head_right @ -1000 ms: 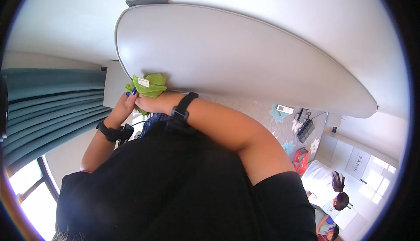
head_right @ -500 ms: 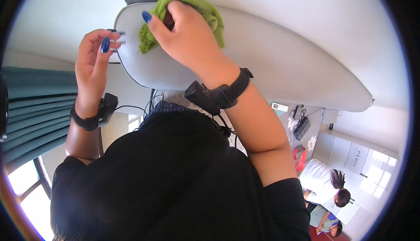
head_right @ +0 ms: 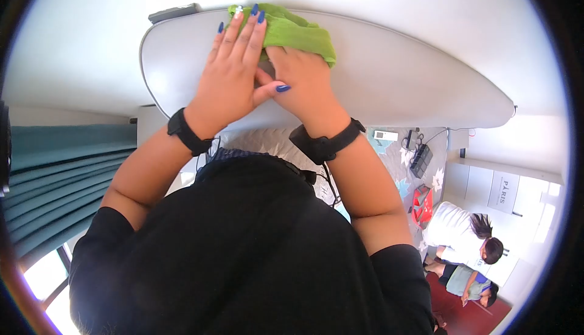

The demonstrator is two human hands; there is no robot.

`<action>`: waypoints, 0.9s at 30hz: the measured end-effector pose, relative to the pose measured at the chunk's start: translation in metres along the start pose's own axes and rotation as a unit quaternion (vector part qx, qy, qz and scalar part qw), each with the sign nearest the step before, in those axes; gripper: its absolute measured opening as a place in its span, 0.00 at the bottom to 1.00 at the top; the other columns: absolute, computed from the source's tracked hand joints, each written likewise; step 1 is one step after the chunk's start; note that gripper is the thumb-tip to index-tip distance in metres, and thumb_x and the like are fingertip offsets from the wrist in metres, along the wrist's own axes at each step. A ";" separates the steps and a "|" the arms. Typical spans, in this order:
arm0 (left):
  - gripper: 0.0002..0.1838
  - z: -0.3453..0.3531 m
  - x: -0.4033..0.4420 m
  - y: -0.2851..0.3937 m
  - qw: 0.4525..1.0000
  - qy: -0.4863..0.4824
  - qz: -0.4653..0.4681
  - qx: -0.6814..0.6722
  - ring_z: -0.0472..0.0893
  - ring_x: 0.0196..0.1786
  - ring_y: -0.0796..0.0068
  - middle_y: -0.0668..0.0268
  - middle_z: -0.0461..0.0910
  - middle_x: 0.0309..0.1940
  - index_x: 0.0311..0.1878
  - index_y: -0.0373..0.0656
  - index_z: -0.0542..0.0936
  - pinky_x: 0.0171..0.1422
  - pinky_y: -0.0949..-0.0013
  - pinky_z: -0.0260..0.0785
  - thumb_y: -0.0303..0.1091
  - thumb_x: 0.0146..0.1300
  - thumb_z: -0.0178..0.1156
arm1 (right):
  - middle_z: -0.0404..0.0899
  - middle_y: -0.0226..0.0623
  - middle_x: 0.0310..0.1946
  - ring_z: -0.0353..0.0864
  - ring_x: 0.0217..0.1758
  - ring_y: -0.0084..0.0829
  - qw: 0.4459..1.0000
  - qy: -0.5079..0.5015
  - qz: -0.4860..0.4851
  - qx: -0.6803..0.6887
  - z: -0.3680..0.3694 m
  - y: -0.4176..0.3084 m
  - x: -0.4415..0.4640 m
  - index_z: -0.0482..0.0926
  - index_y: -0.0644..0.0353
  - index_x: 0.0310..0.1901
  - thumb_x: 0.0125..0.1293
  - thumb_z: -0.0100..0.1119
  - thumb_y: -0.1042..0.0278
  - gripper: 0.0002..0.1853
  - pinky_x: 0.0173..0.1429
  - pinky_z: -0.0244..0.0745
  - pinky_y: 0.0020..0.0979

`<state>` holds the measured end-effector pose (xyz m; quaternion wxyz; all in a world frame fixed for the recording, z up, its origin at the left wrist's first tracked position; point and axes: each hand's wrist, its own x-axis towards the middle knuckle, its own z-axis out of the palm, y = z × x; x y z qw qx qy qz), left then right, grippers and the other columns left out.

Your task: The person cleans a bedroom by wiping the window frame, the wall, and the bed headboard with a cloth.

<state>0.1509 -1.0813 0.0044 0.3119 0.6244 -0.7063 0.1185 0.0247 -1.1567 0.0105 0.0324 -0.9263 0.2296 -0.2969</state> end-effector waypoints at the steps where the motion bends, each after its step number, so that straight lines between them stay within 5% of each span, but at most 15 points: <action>1: 0.49 0.001 0.001 0.002 1.000 -0.008 -0.010 0.013 0.53 0.70 0.51 0.49 0.57 0.65 0.65 0.33 0.56 0.70 0.50 0.45 0.66 0.52 0.51 | 0.78 0.40 0.34 0.78 0.36 0.42 1.000 -0.008 0.013 0.003 -0.002 0.004 -0.003 0.75 0.59 0.41 0.52 0.62 0.55 0.19 0.37 0.72 0.36; 7: 0.50 0.044 0.014 0.049 0.997 -0.020 0.046 -0.052 0.52 0.70 0.53 0.51 0.56 0.66 0.65 0.34 0.57 0.69 0.51 0.46 0.68 0.51 0.51 | 0.78 0.40 0.38 0.79 0.38 0.39 0.991 0.004 0.086 -0.101 -0.016 0.047 -0.066 0.74 0.59 0.48 0.52 0.61 0.53 0.24 0.40 0.72 0.37; 15: 0.50 0.069 0.011 0.068 0.986 -0.066 0.123 -0.091 0.51 0.71 0.55 0.53 0.53 0.68 0.66 0.38 0.57 0.71 0.51 0.43 0.66 0.48 0.55 | 0.77 0.42 0.44 0.77 0.43 0.42 0.982 0.096 0.048 -0.156 -0.009 0.077 -0.102 0.72 0.59 0.52 0.55 0.60 0.58 0.23 0.47 0.70 0.41; 20: 0.45 0.028 0.013 0.062 0.990 -0.063 0.100 -0.075 0.48 0.71 0.53 0.54 0.49 0.69 0.67 0.46 0.58 0.70 0.44 0.37 0.62 0.51 0.56 | 0.76 0.42 0.46 0.75 0.48 0.44 0.991 0.080 0.083 -0.060 -0.016 0.067 -0.097 0.74 0.59 0.49 0.50 0.58 0.72 0.21 0.51 0.68 0.44; 22: 0.40 0.015 0.018 0.062 0.993 0.013 0.092 -0.079 0.53 0.70 0.53 0.57 0.58 0.66 0.63 0.49 0.66 0.70 0.45 0.36 0.62 0.50 0.57 | 0.77 0.41 0.45 0.74 0.50 0.43 0.988 0.099 0.119 -0.025 -0.013 0.038 -0.079 0.76 0.58 0.46 0.49 0.55 0.71 0.19 0.50 0.68 0.45; 27: 0.31 -0.021 -0.001 0.031 0.994 -0.075 0.070 0.033 0.53 0.69 0.48 0.57 0.64 0.63 0.58 0.44 0.72 0.69 0.43 0.38 0.54 0.56 0.54 | 0.77 0.39 0.43 0.74 0.50 0.41 0.977 0.043 -0.067 0.196 0.036 -0.016 -0.035 0.77 0.55 0.43 0.52 0.52 0.66 0.15 0.50 0.69 0.42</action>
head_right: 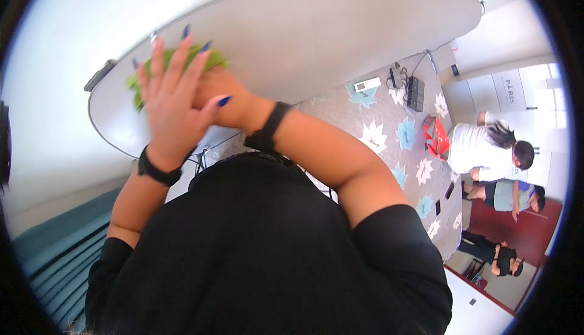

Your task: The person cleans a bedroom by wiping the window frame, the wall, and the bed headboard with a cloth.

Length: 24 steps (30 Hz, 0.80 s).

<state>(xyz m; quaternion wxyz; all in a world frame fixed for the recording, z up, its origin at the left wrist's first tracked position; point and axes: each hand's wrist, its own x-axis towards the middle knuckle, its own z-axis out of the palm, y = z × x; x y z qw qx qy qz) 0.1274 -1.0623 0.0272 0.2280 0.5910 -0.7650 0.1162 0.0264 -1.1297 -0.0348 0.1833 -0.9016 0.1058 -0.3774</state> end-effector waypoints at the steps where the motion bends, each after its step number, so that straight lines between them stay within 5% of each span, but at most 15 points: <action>1: 0.32 0.012 -0.027 -0.018 1.000 0.019 -0.016 -0.012 0.54 0.69 0.49 0.57 0.63 0.64 0.59 0.43 0.71 0.68 0.43 0.40 0.54 0.55 0.55 | 0.77 0.39 0.43 0.74 0.50 0.41 1.000 0.012 0.009 -0.006 0.007 0.004 -0.004 0.77 0.55 0.43 0.52 0.52 0.66 0.15 0.50 0.69 0.42; 3: 0.32 0.014 -0.040 -0.020 1.000 -0.019 -0.009 0.014 0.54 0.69 0.48 0.57 0.62 0.64 0.59 0.43 0.70 0.68 0.44 0.42 0.54 0.56 0.55 | 0.76 0.37 0.46 0.74 0.51 0.40 0.997 -0.066 -0.029 -0.041 0.029 0.006 -0.020 0.77 0.51 0.41 0.54 0.50 0.62 0.13 0.52 0.68 0.40; 7: 0.31 0.029 -0.036 -0.014 1.000 0.008 0.021 0.001 0.57 0.68 0.53 0.58 0.63 0.64 0.59 0.47 0.71 0.67 0.47 0.45 0.54 0.55 0.57 | 0.76 0.35 0.48 0.72 0.54 0.39 0.996 0.024 -0.072 -0.056 0.019 0.017 -0.032 0.77 0.47 0.42 0.53 0.51 0.60 0.13 0.56 0.65 0.41; 14: 0.32 0.069 0.005 0.030 0.995 -0.024 0.064 -0.067 0.56 0.69 0.53 0.56 0.60 0.65 0.62 0.48 0.68 0.68 0.48 0.43 0.51 0.54 0.58 | 0.71 0.33 0.56 0.66 0.62 0.38 0.985 0.005 0.035 -0.167 -0.007 0.043 -0.084 0.74 0.49 0.52 0.55 0.52 0.56 0.21 0.66 0.55 0.44; 24: 0.32 0.106 0.048 0.083 0.971 -0.073 0.161 -0.158 0.54 0.69 0.55 0.59 0.58 0.66 0.62 0.49 0.68 0.70 0.47 0.40 0.48 0.54 0.59 | 0.72 0.34 0.54 0.68 0.59 0.39 0.936 0.062 0.154 -0.311 -0.064 0.041 -0.104 0.74 0.50 0.51 0.54 0.53 0.57 0.21 0.62 0.60 0.42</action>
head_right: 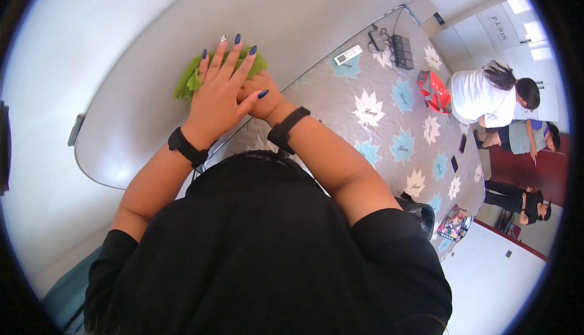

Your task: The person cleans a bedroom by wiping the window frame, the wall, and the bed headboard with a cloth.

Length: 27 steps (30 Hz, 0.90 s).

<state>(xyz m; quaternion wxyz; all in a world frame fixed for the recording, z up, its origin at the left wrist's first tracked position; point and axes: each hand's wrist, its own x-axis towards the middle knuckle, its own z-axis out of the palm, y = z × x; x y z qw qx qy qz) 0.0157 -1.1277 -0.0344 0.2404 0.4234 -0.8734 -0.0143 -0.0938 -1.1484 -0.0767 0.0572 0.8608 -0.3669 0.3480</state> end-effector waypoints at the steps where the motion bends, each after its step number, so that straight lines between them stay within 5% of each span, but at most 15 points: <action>1: 0.32 -0.008 0.005 0.005 1.000 0.005 0.013 0.015 0.54 0.69 0.56 0.60 0.59 0.66 0.62 0.49 0.68 0.70 0.48 0.39 0.49 0.54 0.59 | 0.73 0.34 0.54 0.68 0.59 0.39 1.000 0.006 0.001 0.016 -0.005 0.001 0.003 0.74 0.50 0.51 0.54 0.53 0.57 0.21 0.62 0.61 0.42; 7: 0.31 -0.068 0.000 0.004 0.992 0.071 -0.027 0.099 0.52 0.70 0.53 0.59 0.61 0.65 0.60 0.49 0.70 0.69 0.43 0.37 0.50 0.53 0.59 | 0.73 0.35 0.52 0.69 0.58 0.39 0.979 0.038 -0.067 0.190 -0.002 -0.021 0.049 0.74 0.50 0.51 0.54 0.53 0.58 0.21 0.60 0.62 0.41; 10: 0.36 -0.073 -0.015 -0.016 0.977 0.072 -0.132 0.154 0.49 0.69 0.42 0.57 0.56 0.67 0.64 0.49 0.66 0.63 0.30 0.34 0.55 0.53 0.58 | 0.74 0.36 0.51 0.70 0.56 0.38 0.983 0.018 -0.092 0.155 0.022 -0.026 0.065 0.74 0.51 0.50 0.54 0.53 0.59 0.21 0.59 0.64 0.40; 13: 0.41 -0.055 -0.016 -0.019 0.966 0.041 -0.168 0.190 0.48 0.69 0.40 0.55 0.52 0.68 0.65 0.50 0.64 0.61 0.27 0.37 0.60 0.50 0.60 | 0.74 0.37 0.52 0.70 0.57 0.37 0.985 -0.045 -0.101 0.132 0.039 -0.021 0.065 0.73 0.53 0.52 0.55 0.52 0.60 0.21 0.59 0.64 0.38; 15: 0.43 -0.052 -0.004 -0.022 0.964 0.040 -0.175 0.195 0.48 0.69 0.40 0.55 0.52 0.68 0.66 0.51 0.62 0.61 0.28 0.38 0.60 0.47 0.61 | 0.72 0.37 0.55 0.68 0.59 0.37 0.981 0.075 -0.091 0.154 0.040 -0.023 0.065 0.72 0.52 0.53 0.57 0.51 0.59 0.21 0.60 0.64 0.38; 19: 0.46 -0.043 0.012 -0.021 0.962 0.044 -0.165 0.213 0.48 0.68 0.38 0.55 0.53 0.67 0.66 0.53 0.60 0.60 0.27 0.42 0.61 0.45 0.63 | 0.70 0.36 0.57 0.67 0.61 0.37 0.978 0.085 -0.069 0.177 0.054 -0.014 0.065 0.71 0.51 0.55 0.58 0.50 0.59 0.21 0.62 0.63 0.38; 22: 0.45 -0.038 0.021 -0.019 0.964 0.039 -0.161 0.209 0.49 0.68 0.37 0.53 0.53 0.67 0.66 0.53 0.61 0.60 0.27 0.42 0.61 0.45 0.63 | 0.70 0.37 0.56 0.67 0.61 0.39 0.963 0.223 -0.070 0.130 0.064 -0.008 0.073 0.70 0.50 0.55 0.58 0.50 0.58 0.22 0.62 0.62 0.40; 27: 0.43 -0.030 0.037 -0.015 0.971 0.050 -0.132 0.193 0.49 0.67 0.36 0.51 0.54 0.66 0.65 0.53 0.63 0.59 0.26 0.42 0.59 0.46 0.62 | 0.70 0.36 0.56 0.67 0.60 0.40 0.991 0.112 -0.045 0.050 0.031 0.010 0.083 0.71 0.50 0.54 0.57 0.50 0.57 0.22 0.63 0.61 0.41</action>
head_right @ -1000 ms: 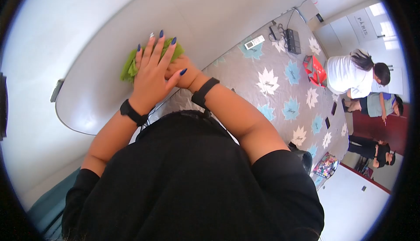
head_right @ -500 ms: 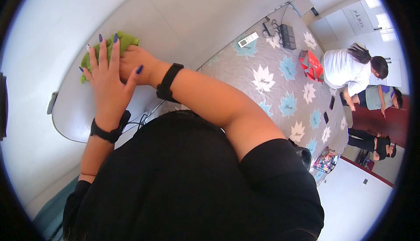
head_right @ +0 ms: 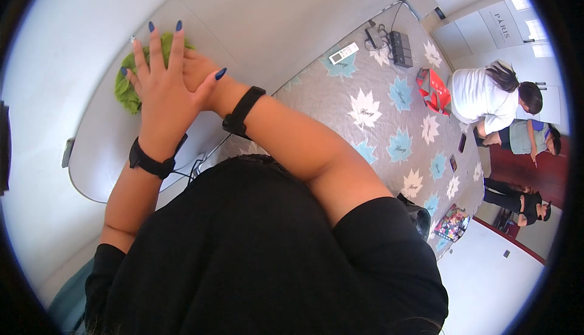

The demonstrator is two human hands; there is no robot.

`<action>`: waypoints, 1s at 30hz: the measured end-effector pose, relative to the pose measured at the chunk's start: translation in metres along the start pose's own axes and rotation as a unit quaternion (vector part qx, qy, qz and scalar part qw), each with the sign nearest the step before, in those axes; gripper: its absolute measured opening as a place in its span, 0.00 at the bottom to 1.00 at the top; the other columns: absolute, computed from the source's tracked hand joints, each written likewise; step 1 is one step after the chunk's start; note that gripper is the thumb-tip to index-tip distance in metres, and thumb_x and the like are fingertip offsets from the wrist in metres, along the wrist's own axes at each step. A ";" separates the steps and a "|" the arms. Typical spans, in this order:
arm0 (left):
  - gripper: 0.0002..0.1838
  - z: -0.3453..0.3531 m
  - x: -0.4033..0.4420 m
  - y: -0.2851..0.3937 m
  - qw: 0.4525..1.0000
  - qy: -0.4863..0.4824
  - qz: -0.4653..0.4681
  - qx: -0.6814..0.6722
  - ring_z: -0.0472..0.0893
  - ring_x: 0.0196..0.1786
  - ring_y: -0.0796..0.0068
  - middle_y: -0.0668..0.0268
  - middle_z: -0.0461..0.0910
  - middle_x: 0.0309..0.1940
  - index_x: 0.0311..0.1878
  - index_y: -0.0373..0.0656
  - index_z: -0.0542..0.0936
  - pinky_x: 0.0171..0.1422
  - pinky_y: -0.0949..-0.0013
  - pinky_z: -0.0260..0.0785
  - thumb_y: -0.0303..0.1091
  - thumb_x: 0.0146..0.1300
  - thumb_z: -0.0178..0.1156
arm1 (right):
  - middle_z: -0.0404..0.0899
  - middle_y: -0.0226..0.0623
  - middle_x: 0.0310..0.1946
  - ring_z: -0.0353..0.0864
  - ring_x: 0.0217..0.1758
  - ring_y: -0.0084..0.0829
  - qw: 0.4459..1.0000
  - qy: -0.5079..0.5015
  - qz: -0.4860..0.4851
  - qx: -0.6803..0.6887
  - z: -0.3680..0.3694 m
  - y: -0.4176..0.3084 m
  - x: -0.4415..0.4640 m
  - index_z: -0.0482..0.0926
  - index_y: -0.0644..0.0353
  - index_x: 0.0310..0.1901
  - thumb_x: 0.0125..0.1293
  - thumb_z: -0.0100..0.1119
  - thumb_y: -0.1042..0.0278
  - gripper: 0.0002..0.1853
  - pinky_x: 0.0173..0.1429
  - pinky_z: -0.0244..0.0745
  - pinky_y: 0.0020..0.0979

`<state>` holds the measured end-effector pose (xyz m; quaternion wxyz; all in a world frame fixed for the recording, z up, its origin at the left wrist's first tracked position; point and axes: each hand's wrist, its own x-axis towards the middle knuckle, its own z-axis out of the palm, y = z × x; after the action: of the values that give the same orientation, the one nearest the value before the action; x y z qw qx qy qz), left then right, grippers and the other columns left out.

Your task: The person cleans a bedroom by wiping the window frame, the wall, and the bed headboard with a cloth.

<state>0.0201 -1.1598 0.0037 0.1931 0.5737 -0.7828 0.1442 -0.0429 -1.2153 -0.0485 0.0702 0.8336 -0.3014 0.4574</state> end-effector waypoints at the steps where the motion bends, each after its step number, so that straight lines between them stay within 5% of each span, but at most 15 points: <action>1: 0.42 0.002 0.003 0.003 1.000 0.003 0.009 -0.019 0.49 0.67 0.35 0.50 0.54 0.66 0.64 0.52 0.65 0.59 0.25 0.42 0.59 0.46 0.62 | 0.70 0.36 0.56 0.67 0.60 0.40 1.000 -0.010 0.004 -0.015 -0.008 0.002 0.002 0.71 0.50 0.54 0.57 0.50 0.57 0.22 0.63 0.61 0.41; 16: 0.33 0.032 0.008 0.035 0.986 -0.003 0.127 -0.107 0.54 0.67 0.45 0.51 0.60 0.63 0.60 0.52 0.69 0.64 0.34 0.44 0.49 0.50 0.61 | 0.70 0.37 0.56 0.68 0.59 0.40 0.995 -0.062 0.045 -0.072 -0.059 0.000 -0.039 0.72 0.51 0.53 0.56 0.52 0.57 0.22 0.62 0.61 0.41; 27: 0.33 -0.014 -0.066 -0.013 0.989 -0.069 0.040 -0.120 0.58 0.68 0.57 0.51 0.62 0.62 0.61 0.45 0.68 0.69 0.46 0.44 0.50 0.52 0.60 | 0.69 0.38 0.57 0.68 0.59 0.39 0.985 -0.154 -0.056 0.051 -0.005 -0.056 -0.073 0.72 0.52 0.53 0.55 0.53 0.57 0.23 0.61 0.62 0.42; 30: 0.35 -0.042 -0.087 -0.037 0.995 -0.080 -0.004 -0.067 0.55 0.69 0.52 0.51 0.59 0.64 0.62 0.42 0.66 0.68 0.46 0.44 0.49 0.52 0.60 | 0.69 0.39 0.57 0.68 0.59 0.39 0.979 -0.132 -0.105 0.112 0.002 -0.049 -0.057 0.73 0.53 0.53 0.55 0.54 0.57 0.23 0.60 0.63 0.42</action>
<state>0.0845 -1.0786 0.0002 0.1685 0.5725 -0.8011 0.0445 -0.0366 -1.1517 -0.0879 -0.0169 0.9162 -0.1660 0.3644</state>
